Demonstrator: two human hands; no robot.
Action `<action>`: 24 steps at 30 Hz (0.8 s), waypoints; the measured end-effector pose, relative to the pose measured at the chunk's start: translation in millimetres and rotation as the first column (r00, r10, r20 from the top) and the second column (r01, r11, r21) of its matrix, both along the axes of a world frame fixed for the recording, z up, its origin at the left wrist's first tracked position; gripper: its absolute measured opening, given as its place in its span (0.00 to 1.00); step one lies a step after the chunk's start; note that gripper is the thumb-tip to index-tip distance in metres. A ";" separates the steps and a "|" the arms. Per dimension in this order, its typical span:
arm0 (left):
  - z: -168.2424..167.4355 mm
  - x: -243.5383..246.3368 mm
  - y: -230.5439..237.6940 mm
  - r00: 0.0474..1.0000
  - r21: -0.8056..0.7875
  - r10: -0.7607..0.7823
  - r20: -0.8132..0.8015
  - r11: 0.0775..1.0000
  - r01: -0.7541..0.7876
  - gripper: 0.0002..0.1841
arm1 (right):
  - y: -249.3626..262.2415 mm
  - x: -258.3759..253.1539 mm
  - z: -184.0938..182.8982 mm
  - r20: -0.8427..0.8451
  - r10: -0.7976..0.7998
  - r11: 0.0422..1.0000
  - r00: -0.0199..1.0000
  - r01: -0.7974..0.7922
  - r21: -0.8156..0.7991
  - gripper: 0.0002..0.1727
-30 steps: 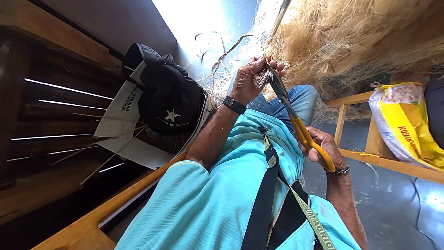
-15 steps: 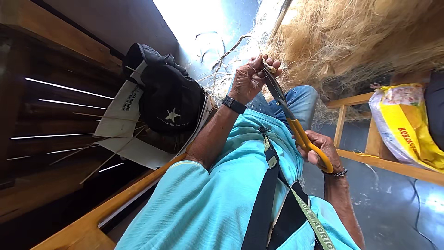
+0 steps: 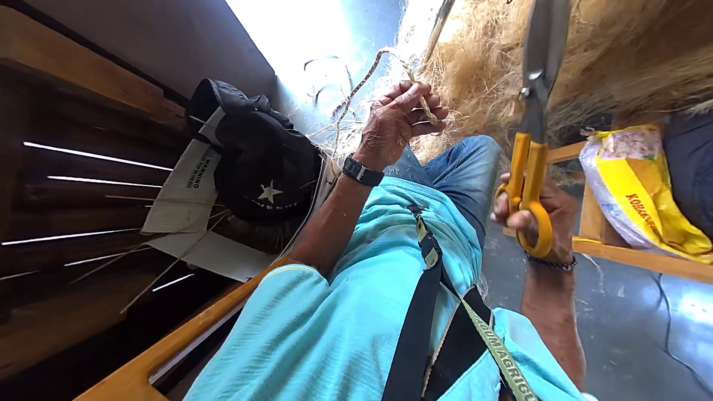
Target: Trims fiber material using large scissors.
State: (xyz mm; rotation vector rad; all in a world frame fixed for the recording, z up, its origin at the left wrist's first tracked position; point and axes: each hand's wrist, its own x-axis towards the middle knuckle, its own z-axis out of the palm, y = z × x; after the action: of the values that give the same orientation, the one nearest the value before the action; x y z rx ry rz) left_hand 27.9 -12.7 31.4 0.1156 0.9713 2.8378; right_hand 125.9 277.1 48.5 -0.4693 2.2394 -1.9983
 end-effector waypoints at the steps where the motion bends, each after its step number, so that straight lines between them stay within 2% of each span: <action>1: 3.3 2.6 1.6 1.000 -0.046 -0.009 -0.017 0.999 0.008 0.11 | -4.6 -6.0 1.9 -0.028 -0.035 0.999 0.999 0.036 0.013 0.35; 3: 11.3 10.3 5.2 0.998 -0.118 -0.040 -0.058 0.992 0.033 0.10 | -15.0 -22.3 3.8 -0.089 -0.053 0.999 0.995 0.052 -0.006 0.36; 5: 19.0 18.5 9.7 0.988 -0.168 -0.106 -0.108 0.982 0.087 0.10 | -26.7 -43.1 2.5 -0.146 -0.024 0.995 0.989 0.010 -0.097 0.35; 7: 22.0 23.6 14.1 0.966 -0.162 -0.192 -0.174 0.973 0.165 0.10 | -39.2 -67.1 1.1 -0.180 -0.011 0.979 0.984 -0.025 -0.201 0.35; 10: 23.4 23.5 18.0 0.934 -0.134 -0.247 -0.258 0.967 0.218 0.11 | -54.1 -84.9 3.6 -0.223 0.022 0.973 0.975 -0.072 -0.217 0.33; 16: 16.0 15.4 8.6 0.916 -0.125 -0.283 -0.286 0.958 0.257 0.12 | -67.3 -77.1 -7.2 -0.050 0.092 0.958 0.995 -0.102 -0.269 0.33; 19: 9.7 13.8 5.2 0.918 -0.188 -0.274 -0.288 0.956 0.226 0.12 | -75.6 -67.9 -13.6 0.051 0.046 0.948 0.998 -0.027 -0.318 0.27; 21: 4.7 13.4 3.9 0.932 -0.233 -0.231 -0.280 0.958 0.168 0.13 | -80.4 -64.8 -14.3 0.069 -0.042 0.966 0.997 0.058 -0.252 0.29; 24: -2.0 16.2 4.3 0.975 -0.213 -0.097 -0.202 0.975 0.053 0.13 | -83.9 -65.0 -9.7 0.042 -0.195 0.974 0.980 0.198 -0.114 0.33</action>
State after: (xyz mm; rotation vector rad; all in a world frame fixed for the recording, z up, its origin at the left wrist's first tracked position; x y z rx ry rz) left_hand 44.1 -8.4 29.4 0.4297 1.2690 2.6753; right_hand 60.8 193.1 38.7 -0.2329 2.2377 -2.2252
